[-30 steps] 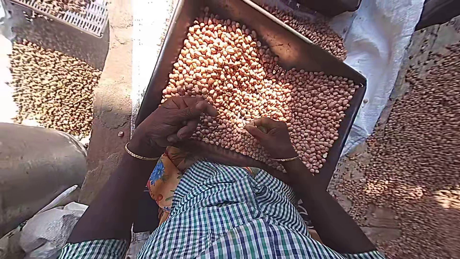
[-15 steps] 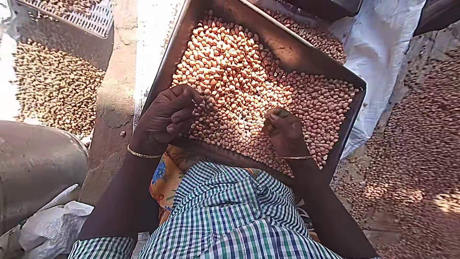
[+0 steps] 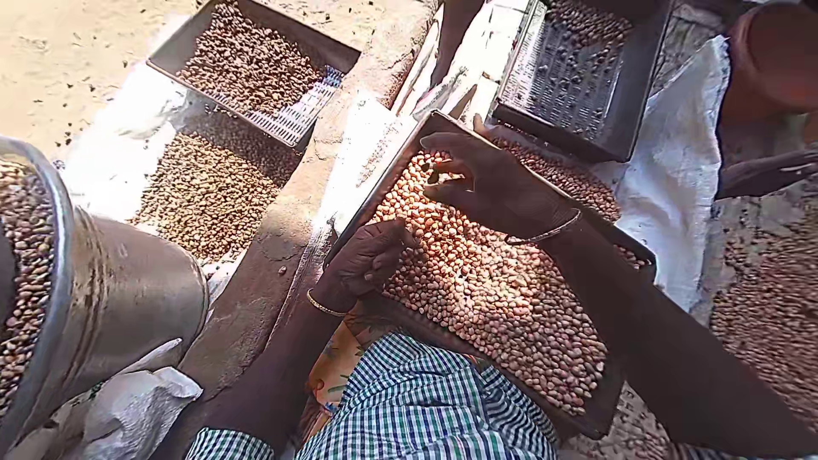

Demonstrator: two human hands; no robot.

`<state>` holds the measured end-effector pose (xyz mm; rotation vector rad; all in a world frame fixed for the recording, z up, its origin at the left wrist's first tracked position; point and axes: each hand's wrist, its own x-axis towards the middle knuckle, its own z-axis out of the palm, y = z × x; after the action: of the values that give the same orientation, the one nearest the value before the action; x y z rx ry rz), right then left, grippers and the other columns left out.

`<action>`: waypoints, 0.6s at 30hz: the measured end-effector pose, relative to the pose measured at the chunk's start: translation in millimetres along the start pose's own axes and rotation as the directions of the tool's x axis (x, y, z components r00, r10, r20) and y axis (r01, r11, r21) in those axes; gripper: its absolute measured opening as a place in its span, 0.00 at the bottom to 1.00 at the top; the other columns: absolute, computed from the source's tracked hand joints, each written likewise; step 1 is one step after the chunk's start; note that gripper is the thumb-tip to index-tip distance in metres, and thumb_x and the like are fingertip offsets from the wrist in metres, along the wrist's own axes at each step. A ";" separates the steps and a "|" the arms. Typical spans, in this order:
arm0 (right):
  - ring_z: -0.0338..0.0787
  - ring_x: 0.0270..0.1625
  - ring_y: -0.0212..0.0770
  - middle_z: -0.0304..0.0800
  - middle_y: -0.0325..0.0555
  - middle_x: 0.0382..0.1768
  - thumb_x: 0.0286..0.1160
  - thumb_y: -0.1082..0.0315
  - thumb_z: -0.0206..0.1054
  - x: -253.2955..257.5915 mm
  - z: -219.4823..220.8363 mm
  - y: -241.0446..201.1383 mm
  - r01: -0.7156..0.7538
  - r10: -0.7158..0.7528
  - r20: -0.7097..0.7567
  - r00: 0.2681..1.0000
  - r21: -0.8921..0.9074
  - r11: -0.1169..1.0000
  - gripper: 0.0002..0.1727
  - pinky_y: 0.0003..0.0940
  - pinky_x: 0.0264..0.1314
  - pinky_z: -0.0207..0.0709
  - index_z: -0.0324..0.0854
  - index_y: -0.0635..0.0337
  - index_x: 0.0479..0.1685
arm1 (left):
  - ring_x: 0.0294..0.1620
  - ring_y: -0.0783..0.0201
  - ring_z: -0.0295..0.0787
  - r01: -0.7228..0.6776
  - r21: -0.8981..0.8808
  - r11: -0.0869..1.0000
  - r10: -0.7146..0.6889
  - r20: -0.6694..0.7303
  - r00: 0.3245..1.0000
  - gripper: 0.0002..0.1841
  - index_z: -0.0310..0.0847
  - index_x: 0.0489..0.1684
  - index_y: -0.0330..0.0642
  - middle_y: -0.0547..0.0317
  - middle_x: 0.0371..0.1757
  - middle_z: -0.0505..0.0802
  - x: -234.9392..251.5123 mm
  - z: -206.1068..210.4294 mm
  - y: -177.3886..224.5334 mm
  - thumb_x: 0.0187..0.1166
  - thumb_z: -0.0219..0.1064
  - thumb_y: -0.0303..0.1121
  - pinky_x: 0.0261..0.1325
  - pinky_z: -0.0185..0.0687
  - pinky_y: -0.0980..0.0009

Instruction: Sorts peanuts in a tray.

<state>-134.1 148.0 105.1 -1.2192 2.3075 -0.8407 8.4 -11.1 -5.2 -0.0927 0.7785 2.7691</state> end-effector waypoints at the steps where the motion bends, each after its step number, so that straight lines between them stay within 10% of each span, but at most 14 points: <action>1: 0.87 0.68 0.40 0.83 0.59 0.71 0.84 0.67 0.64 19.3 -12.3 -13.2 0.095 -0.092 -0.144 0.985 0.012 0.995 0.24 0.29 0.70 0.79 0.75 0.68 0.76 | 0.07 0.85 0.71 0.009 -0.005 1.000 -0.009 -0.018 1.000 0.18 0.86 0.34 0.40 0.74 0.10 0.76 -0.8 -0.5 -0.9 0.92 0.53 0.35 0.11 0.68 0.90; 4: 0.87 0.49 0.23 0.89 0.43 0.44 0.84 0.72 0.60 29.3 -37.4 -15.6 0.142 -0.115 -0.473 0.873 0.022 0.990 0.10 0.18 0.55 0.78 0.86 0.66 0.49 | 0.09 0.83 0.75 -0.014 -0.005 1.000 0.013 -0.081 0.997 0.14 0.87 0.35 0.40 0.70 0.13 0.81 -1.5 -3.5 -1.3 0.90 0.57 0.31 0.13 0.71 0.89; 10: 0.83 0.73 0.70 0.84 0.75 0.67 0.81 0.83 0.52 -107.9 12.5 125.7 -0.256 0.155 -0.407 0.900 -0.205 0.945 0.19 0.50 0.82 0.69 0.79 0.83 0.65 | 0.10 0.84 0.75 0.054 -0.083 0.995 -0.058 -0.039 0.998 0.19 0.86 0.38 0.43 0.72 0.14 0.81 2.0 -8.5 -1.6 0.92 0.52 0.42 0.15 0.73 0.90; 14: 0.79 0.75 0.73 0.79 0.79 0.69 0.84 0.82 0.51 -132.5 33.9 168.9 -0.378 0.306 -0.369 0.878 -0.142 0.915 0.21 0.54 0.81 0.67 0.74 0.82 0.72 | 0.13 0.84 0.78 0.113 -0.119 0.986 -0.117 -0.030 0.993 0.14 0.88 0.39 0.40 0.70 0.16 0.84 2.4 -11.1 0.7 0.89 0.58 0.36 0.17 0.74 0.91; 18: 0.89 0.65 0.60 0.90 0.70 0.58 0.75 0.81 0.64 -113.7 46.3 155.7 -0.150 0.130 -0.546 0.828 0.008 0.989 0.11 0.40 0.73 0.77 0.89 0.76 0.49 | 0.14 0.83 0.80 0.087 -0.078 0.993 -0.092 -0.070 0.993 0.11 0.90 0.41 0.41 0.69 0.18 0.86 0.1 -7.6 1.0 0.86 0.62 0.34 0.18 0.75 0.91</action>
<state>-138.7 296.8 -25.8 -0.8784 2.8251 -1.2244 8.0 -15.8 -11.2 -0.2387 0.6702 2.7231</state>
